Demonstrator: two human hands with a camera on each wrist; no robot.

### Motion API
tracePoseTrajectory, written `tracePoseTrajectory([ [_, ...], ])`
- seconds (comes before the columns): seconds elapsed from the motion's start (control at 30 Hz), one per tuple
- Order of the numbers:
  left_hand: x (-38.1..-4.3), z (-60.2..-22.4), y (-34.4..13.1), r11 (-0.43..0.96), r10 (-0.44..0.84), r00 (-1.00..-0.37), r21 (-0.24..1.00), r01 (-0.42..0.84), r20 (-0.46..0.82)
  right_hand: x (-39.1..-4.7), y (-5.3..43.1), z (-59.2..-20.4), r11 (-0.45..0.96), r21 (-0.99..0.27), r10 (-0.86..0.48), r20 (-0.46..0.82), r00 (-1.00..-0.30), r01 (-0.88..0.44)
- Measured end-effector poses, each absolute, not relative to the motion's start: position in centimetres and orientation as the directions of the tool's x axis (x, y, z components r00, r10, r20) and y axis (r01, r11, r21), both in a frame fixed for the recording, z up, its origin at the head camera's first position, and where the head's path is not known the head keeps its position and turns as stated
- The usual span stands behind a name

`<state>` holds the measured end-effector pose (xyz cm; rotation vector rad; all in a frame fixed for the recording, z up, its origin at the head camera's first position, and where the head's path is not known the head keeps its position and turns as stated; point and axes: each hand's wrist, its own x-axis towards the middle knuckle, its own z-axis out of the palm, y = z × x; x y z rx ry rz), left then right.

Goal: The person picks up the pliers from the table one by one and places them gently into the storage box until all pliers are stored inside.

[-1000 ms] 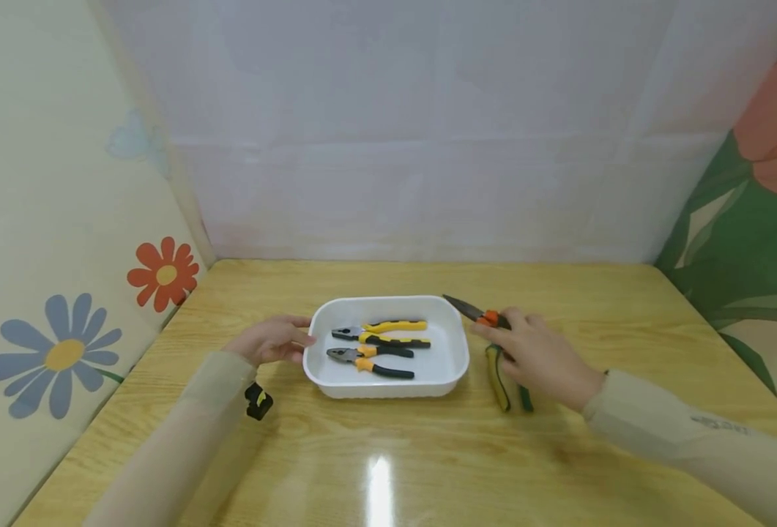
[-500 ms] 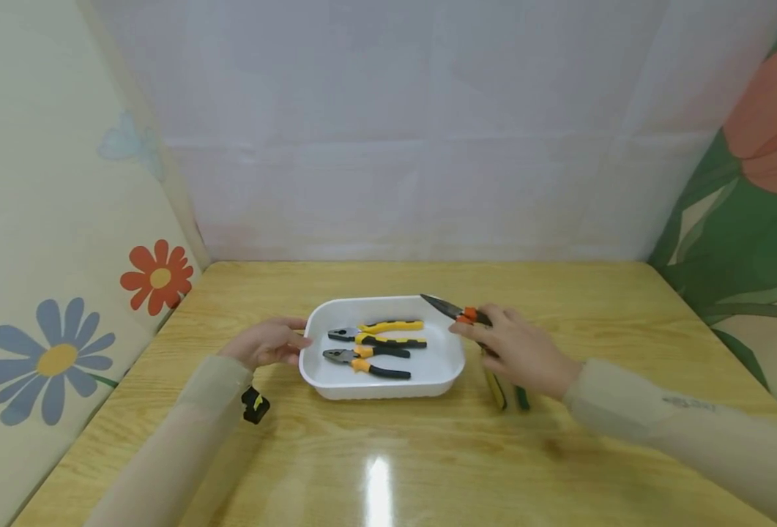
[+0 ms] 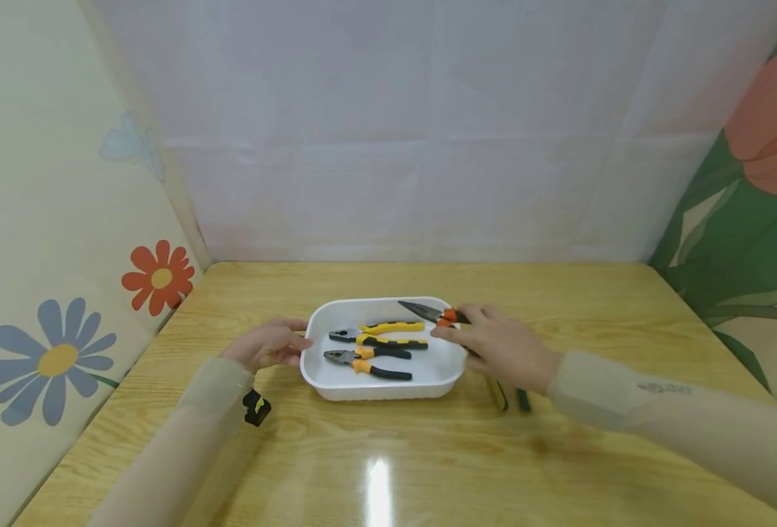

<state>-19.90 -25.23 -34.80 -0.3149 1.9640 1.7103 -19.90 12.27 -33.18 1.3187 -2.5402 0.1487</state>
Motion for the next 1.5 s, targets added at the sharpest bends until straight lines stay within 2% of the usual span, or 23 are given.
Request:
tracePoseTrajectory([
  [0.6,-19.8,-34.9,-25.2,0.178,0.155,-0.848,0.859,-0.48,-0.506,-21.0,10.1,-33.6,0.416,0.14,-0.886,0.283,-0.367,-0.898],
  [0.9,-19.7,-34.8,-25.3,0.175,0.156,-0.847,0.859,-0.482,-0.507,-21.4,8.2,-33.7,0.389,0.183,-0.918,0.156,-0.364,-0.903],
  [1.5,-19.8,-34.6,-24.9,0.195,0.138,-0.844,0.85,-0.49,-0.518,-21.4,7.0,-33.8,0.361,0.147,-0.928,0.152,-0.34,-0.921],
])
